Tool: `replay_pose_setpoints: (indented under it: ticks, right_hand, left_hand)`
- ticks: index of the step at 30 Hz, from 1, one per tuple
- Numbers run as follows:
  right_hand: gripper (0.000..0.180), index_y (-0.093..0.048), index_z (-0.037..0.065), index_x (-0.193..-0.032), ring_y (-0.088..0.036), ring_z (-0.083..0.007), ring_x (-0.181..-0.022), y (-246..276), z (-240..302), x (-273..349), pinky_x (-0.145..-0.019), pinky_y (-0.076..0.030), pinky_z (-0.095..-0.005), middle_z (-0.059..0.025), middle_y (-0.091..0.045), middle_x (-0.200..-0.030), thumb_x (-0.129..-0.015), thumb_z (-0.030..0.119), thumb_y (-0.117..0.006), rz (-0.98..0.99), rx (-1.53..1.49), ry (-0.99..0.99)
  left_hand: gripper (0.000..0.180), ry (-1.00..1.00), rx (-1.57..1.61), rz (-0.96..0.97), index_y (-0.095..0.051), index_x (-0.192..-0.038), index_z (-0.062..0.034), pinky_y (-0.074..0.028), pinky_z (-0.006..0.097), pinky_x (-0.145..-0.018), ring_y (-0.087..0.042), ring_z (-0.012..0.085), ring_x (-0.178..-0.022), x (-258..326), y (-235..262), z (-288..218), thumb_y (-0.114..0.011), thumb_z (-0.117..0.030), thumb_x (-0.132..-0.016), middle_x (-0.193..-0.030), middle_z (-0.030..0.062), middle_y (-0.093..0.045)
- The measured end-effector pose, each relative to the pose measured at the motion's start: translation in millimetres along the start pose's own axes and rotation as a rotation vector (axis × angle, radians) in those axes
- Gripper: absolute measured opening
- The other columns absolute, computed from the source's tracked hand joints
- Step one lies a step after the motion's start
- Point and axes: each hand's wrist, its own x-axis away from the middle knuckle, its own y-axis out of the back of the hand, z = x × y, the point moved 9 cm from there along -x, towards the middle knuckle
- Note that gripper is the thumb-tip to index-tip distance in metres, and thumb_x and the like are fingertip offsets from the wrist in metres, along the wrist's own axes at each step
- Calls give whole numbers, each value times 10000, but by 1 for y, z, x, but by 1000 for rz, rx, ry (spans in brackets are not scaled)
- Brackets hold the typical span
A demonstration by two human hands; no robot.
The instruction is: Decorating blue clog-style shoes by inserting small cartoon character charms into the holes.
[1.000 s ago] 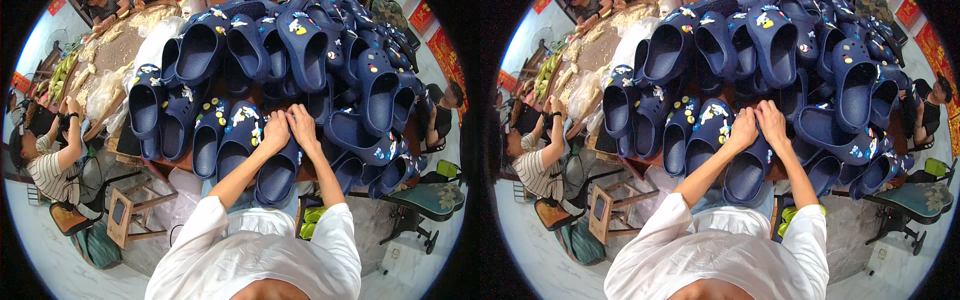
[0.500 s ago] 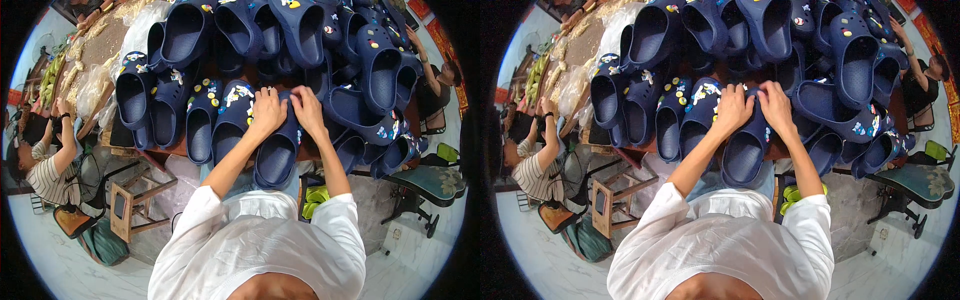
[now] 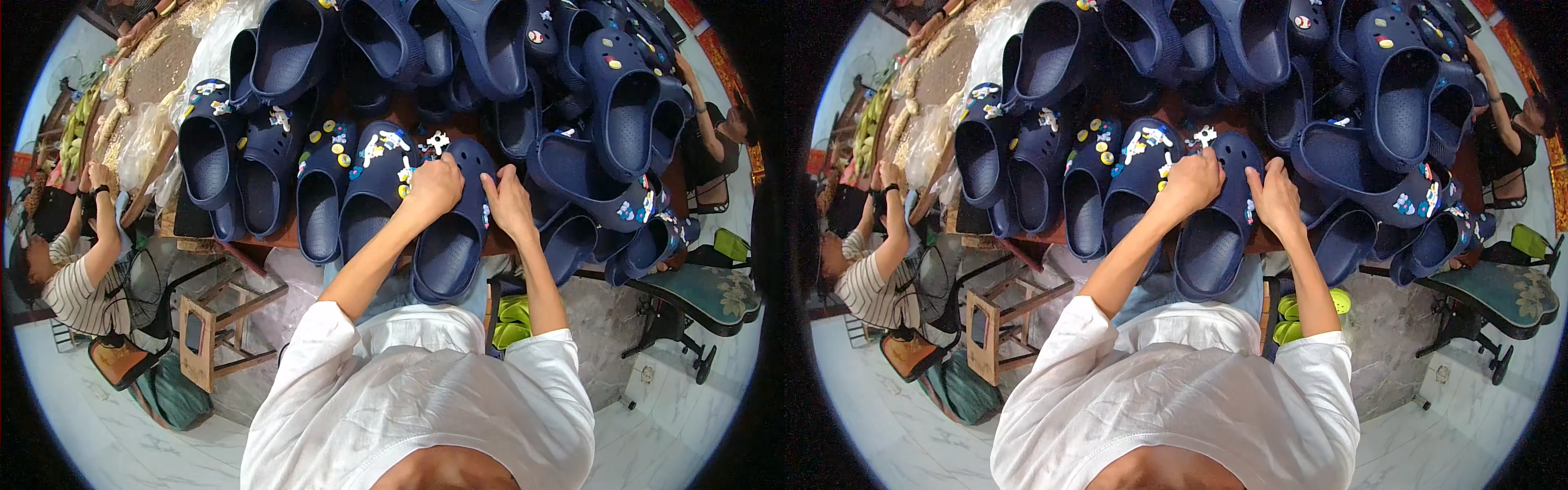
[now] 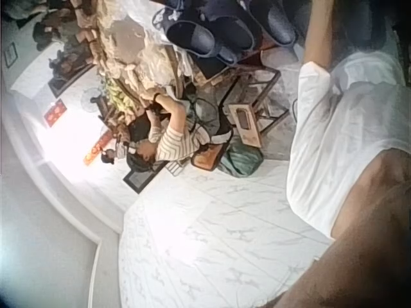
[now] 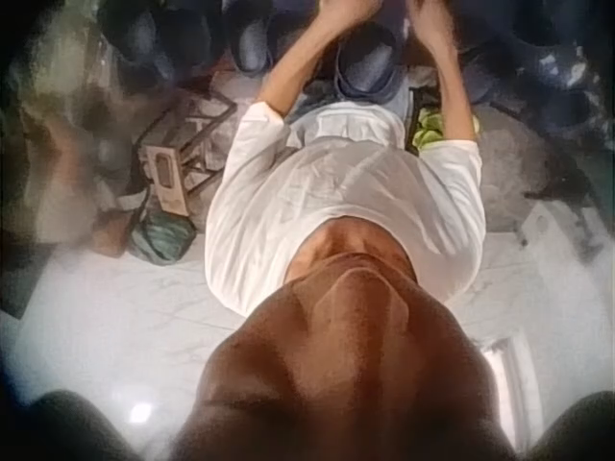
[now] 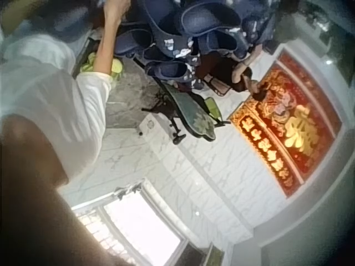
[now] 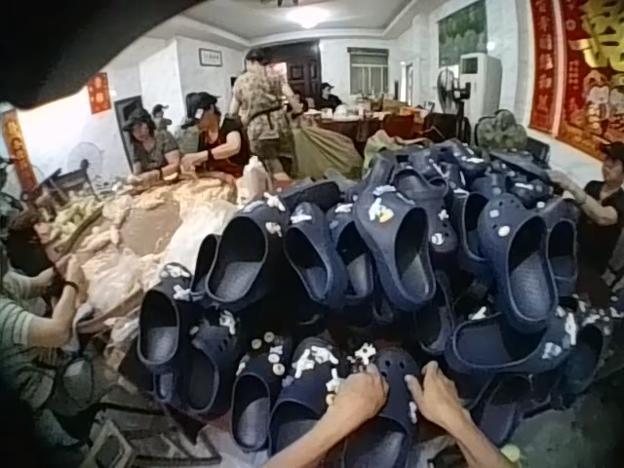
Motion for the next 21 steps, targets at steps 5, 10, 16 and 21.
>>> replay_pose_setpoints:
  ticks: [5,10,16,21]
  right_hand:
    - [549,-454,-26,-1122,-622,-531,-980,-5,0,-6,-841,-501,-573,-336,-619,-1073,-994,505,-504,80,70,-60]
    - [509,-451,-26,-1133,-625,-530,-974,-5,2,-8,-834,-507,-583,-335,-621,-1069,-1022,471,-450,44,81,-6]
    - [458,-454,-33,-1145,-628,-527,-949,-7,8,-7,-817,-511,-583,-325,-614,-1067,-1032,411,-438,52,136,-26]
    - [470,-451,-40,-1149,-630,-524,-935,-3,7,-2,-808,-517,-570,-328,-607,-1064,-1022,412,-466,-13,112,-7]
  left_hand:
    - [411,3,37,-31,-578,-951,71,-590,456,-688,-721,401,-760,3,7,-1,-600,-339,-940,-775,256,-699]
    - [451,-98,80,-38,-572,-915,79,-568,496,-637,-694,443,-712,5,9,4,-555,-368,-972,-705,280,-664]
    - [304,-29,1,-79,-566,-924,78,-568,494,-627,-693,439,-699,3,-7,9,-548,-223,-961,-708,292,-658]
    - [221,-78,13,-115,-559,-949,74,-566,491,-609,-685,444,-676,3,-8,11,-542,-146,-948,-711,290,-660]
